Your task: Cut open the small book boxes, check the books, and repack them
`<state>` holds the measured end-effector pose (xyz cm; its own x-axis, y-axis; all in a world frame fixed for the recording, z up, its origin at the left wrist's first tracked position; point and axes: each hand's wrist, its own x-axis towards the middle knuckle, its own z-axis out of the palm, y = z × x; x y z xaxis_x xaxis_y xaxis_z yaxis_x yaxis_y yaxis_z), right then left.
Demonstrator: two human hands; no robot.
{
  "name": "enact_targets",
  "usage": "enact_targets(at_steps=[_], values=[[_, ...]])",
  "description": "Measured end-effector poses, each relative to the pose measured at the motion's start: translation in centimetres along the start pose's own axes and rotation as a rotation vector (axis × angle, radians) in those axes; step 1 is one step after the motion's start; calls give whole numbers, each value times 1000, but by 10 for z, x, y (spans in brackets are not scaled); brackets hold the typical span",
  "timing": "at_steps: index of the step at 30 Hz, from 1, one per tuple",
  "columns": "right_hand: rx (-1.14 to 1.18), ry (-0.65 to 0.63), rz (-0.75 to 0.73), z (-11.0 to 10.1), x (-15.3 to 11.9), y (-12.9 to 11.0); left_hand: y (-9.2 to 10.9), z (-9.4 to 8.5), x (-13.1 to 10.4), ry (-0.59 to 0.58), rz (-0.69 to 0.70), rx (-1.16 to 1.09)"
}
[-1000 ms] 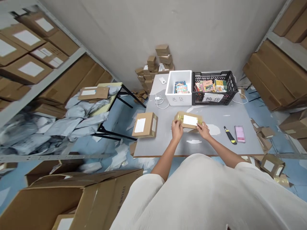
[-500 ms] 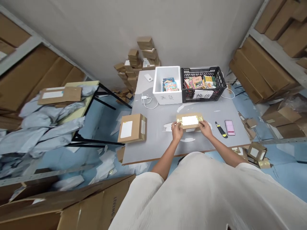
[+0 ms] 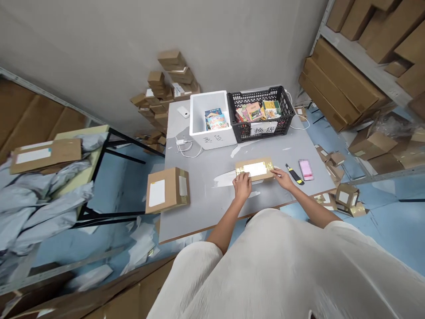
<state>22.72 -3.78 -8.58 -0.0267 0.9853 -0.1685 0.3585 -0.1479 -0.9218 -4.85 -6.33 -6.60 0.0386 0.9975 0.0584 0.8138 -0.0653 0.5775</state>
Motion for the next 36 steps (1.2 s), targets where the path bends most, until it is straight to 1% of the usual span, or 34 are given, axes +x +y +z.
enact_targets(at_steps=[2, 4, 6, 7, 9, 11, 13, 16, 19, 25, 28, 30, 32, 34, 36], values=[[-9, 14, 1, -11, -1, 9, 5, 2, -2, -7, 9, 35], [-75, 66, 44, -26, -2, 22, 7, 4, -3, -2, -3, 45], [-192, 133, 132, -43, -2, 38, 6, 6, -2, 0, -25, 37], [-267, 157, 204, -52, -2, 45, 5, 6, -1, -2, -38, 33], [-338, 182, 278, -67, 0, 60, 4, 6, 0, -10, -64, 33], [-535, 148, 328, -80, 3, 71, 2, 6, 2, -16, -81, 38], [-693, 91, 346, -87, 7, 79, 2, 6, 2, -15, -99, 40], [-796, 0, 342, -89, 14, 87, 3, 9, 2, -6, -127, 40], [-837, -51, 349, -86, 20, 93, 4, 12, 2, 0, -153, 42], [-904, -78, 307, -80, 22, 99, 2, 11, 0, 4, -161, 51], [-903, -78, 319, -80, 24, 97, 2, 11, 1, 2, -160, 50], [-875, -65, 349, -80, 25, 96, 2, 10, 1, -4, -165, 48], [-817, -23, 386, -81, 27, 93, 3, 9, 2, -11, -167, 49], [-716, 60, 421, -81, 29, 88, 3, 9, 2, -14, -165, 48], [-539, 151, 457, -82, 31, 80, 2, 8, 2, -14, -156, 41]])
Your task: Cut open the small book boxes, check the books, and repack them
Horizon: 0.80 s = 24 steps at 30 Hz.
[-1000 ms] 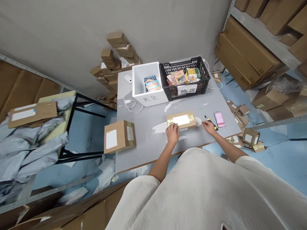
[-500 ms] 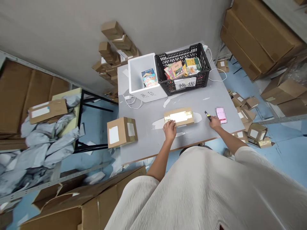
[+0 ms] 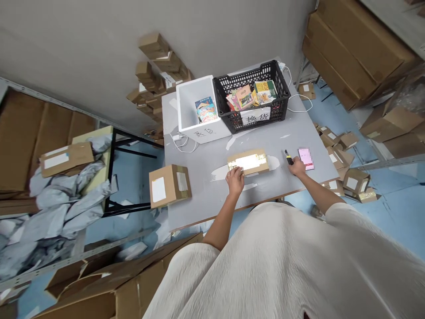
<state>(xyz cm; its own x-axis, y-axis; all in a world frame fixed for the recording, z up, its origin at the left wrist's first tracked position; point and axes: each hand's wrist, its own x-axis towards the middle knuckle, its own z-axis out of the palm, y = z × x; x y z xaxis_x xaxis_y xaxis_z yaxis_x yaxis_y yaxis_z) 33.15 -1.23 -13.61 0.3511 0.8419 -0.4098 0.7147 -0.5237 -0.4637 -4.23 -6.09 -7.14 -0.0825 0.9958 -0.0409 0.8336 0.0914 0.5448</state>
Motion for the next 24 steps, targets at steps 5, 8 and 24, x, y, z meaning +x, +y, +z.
enact_targets(at_steps=[5, 8, 24], values=[[590, -70, 72, -21, -5, -33, -2, 0, -1, -1, 44, -16], [775, -161, -35, -37, -8, -64, -2, 0, -4, -3, 90, -26], [-544, -312, -973, -24, -96, -221, -22, 4, -18, 23, 370, -26]])
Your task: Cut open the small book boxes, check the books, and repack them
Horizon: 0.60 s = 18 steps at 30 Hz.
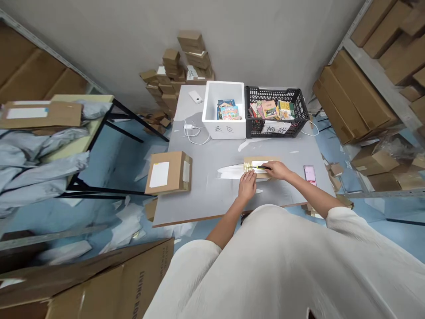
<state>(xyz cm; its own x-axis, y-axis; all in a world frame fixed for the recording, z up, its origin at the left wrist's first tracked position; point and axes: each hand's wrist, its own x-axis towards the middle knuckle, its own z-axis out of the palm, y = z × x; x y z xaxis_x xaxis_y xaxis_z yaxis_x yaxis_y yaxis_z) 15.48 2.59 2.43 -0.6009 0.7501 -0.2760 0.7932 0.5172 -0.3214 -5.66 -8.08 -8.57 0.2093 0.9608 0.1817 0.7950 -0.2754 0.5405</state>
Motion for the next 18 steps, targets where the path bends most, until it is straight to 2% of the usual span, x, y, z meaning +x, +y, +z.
enact_targets(at_steps=[5, 18], values=[[-157, -63, 17, -7, 13, -22, -5, -1, 0, -23, 20, 30], [-268, -127, 35, -15, 23, -38, -5, -6, 3, -59, 15, 14]])
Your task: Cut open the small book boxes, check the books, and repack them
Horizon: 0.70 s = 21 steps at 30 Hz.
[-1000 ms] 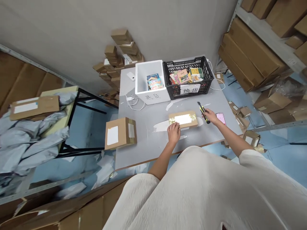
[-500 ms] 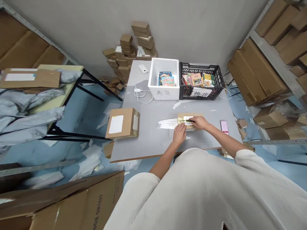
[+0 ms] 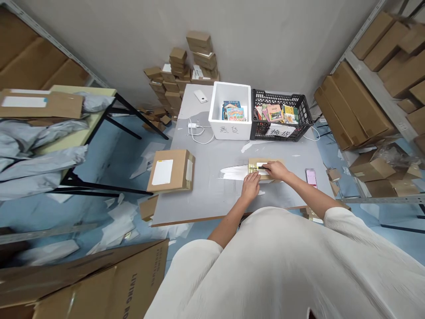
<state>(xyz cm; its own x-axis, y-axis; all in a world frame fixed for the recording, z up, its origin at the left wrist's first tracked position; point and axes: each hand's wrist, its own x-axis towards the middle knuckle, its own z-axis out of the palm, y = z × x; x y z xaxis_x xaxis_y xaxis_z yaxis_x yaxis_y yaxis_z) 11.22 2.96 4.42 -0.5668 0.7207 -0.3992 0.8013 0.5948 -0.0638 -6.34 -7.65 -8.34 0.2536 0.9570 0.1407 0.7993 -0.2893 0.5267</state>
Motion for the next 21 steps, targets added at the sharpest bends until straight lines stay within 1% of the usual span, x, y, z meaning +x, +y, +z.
enact_targets(at_steps=[4, 10, 16, 21], values=[[-37, -9, -9, -5, 0, -2, 1, 1, 0, -1, -4, 1], [-40, -19, -9, -4, 2, -1, 0, 0, 0, 17, 0, 6], [-65, -20, -18, -7, 5, -3, 0, 1, 0, 18, 9, 12], [-109, -28, 22, -7, 0, 0, 0, 3, -1, 18, 3, 21]])
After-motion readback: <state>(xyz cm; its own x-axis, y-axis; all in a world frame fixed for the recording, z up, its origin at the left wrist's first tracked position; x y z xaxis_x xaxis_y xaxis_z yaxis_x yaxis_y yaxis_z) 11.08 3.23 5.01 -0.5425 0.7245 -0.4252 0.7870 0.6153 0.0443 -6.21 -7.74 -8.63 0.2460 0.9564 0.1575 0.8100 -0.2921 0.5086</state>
